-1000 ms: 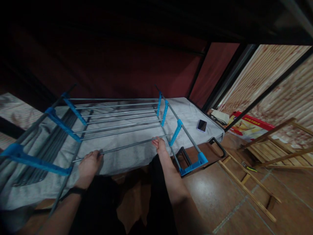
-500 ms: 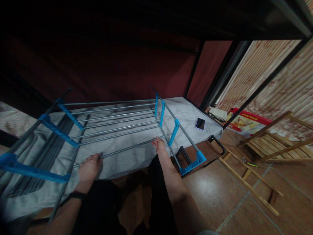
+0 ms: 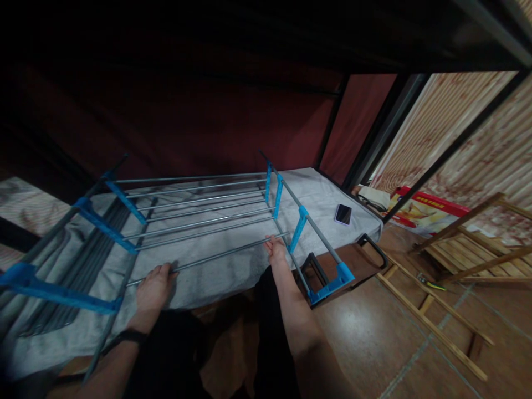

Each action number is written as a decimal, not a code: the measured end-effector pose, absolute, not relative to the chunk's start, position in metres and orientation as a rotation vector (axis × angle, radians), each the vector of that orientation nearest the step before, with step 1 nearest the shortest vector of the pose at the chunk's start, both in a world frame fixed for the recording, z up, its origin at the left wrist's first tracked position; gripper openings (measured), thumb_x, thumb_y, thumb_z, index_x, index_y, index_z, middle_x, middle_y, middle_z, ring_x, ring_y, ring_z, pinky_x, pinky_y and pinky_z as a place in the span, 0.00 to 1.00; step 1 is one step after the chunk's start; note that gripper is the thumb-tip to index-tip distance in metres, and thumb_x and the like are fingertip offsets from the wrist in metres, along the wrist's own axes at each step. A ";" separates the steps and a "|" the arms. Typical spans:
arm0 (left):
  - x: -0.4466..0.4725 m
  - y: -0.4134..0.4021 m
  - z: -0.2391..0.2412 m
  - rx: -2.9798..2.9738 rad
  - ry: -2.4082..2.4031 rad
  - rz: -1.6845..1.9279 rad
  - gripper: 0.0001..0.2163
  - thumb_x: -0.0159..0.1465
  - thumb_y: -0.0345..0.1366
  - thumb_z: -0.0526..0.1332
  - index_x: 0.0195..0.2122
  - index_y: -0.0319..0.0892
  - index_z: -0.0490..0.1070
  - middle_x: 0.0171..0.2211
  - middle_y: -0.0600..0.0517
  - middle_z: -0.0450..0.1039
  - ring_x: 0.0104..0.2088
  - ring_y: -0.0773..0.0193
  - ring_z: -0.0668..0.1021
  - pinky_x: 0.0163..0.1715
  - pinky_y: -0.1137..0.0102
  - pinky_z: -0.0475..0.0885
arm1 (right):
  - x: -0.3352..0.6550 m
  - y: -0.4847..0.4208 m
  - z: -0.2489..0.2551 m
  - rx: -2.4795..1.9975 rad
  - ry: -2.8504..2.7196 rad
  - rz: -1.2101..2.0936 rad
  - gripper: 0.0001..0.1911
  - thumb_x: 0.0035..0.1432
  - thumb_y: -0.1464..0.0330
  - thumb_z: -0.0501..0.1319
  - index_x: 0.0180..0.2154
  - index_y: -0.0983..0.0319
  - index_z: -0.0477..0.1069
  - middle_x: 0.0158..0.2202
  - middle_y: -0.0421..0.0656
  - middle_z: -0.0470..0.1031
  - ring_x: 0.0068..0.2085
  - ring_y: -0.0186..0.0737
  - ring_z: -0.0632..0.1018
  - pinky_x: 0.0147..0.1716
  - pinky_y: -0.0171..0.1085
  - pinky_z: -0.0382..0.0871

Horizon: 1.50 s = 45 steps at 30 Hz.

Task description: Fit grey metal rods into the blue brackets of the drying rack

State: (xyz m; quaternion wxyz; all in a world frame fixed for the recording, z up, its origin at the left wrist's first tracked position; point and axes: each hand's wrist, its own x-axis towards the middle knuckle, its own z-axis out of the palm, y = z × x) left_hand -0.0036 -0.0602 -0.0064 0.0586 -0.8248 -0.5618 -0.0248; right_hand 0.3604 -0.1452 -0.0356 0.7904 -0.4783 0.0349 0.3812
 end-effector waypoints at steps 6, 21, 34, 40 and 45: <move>-0.003 -0.062 0.001 -2.539 -1.697 -0.030 0.19 0.73 0.38 0.43 0.53 0.39 0.71 0.46 0.41 0.75 0.47 0.49 0.77 0.44 0.59 0.67 | 0.361 -0.146 -0.034 -1.019 0.052 0.826 0.08 0.57 0.69 0.66 0.30 0.57 0.66 0.28 0.36 0.79 0.31 0.34 0.81 0.37 0.36 0.81; -0.003 -0.062 0.000 -2.573 -1.762 -0.120 0.18 0.73 0.39 0.45 0.54 0.42 0.70 0.47 0.43 0.75 0.47 0.53 0.77 0.41 0.64 0.69 | 0.361 -0.149 -0.029 -1.032 0.040 0.866 0.12 0.57 0.71 0.66 0.27 0.56 0.64 0.26 0.35 0.78 0.29 0.33 0.81 0.34 0.34 0.80; -0.001 -0.064 -0.003 -2.552 -1.715 -0.125 0.18 0.72 0.36 0.45 0.54 0.38 0.70 0.47 0.40 0.75 0.49 0.49 0.77 0.47 0.60 0.69 | 0.349 -0.148 -0.027 -1.062 -0.055 1.001 0.11 0.53 0.76 0.68 0.27 0.59 0.67 0.26 0.37 0.80 0.30 0.34 0.82 0.36 0.34 0.80; 0.001 -0.066 -0.002 -2.524 -1.724 -0.071 0.18 0.72 0.35 0.44 0.52 0.39 0.71 0.47 0.40 0.75 0.48 0.50 0.77 0.48 0.59 0.68 | 0.350 -0.148 -0.028 -1.063 -0.056 0.988 0.12 0.53 0.75 0.69 0.26 0.59 0.67 0.24 0.36 0.78 0.28 0.33 0.81 0.34 0.32 0.80; 0.003 -0.068 -0.003 -2.529 -1.703 -0.108 0.19 0.71 0.30 0.43 0.54 0.38 0.70 0.49 0.40 0.74 0.51 0.50 0.75 0.47 0.61 0.69 | 0.351 -0.151 -0.031 -1.082 -0.061 0.998 0.12 0.52 0.75 0.69 0.25 0.59 0.67 0.22 0.36 0.77 0.26 0.33 0.81 0.34 0.33 0.81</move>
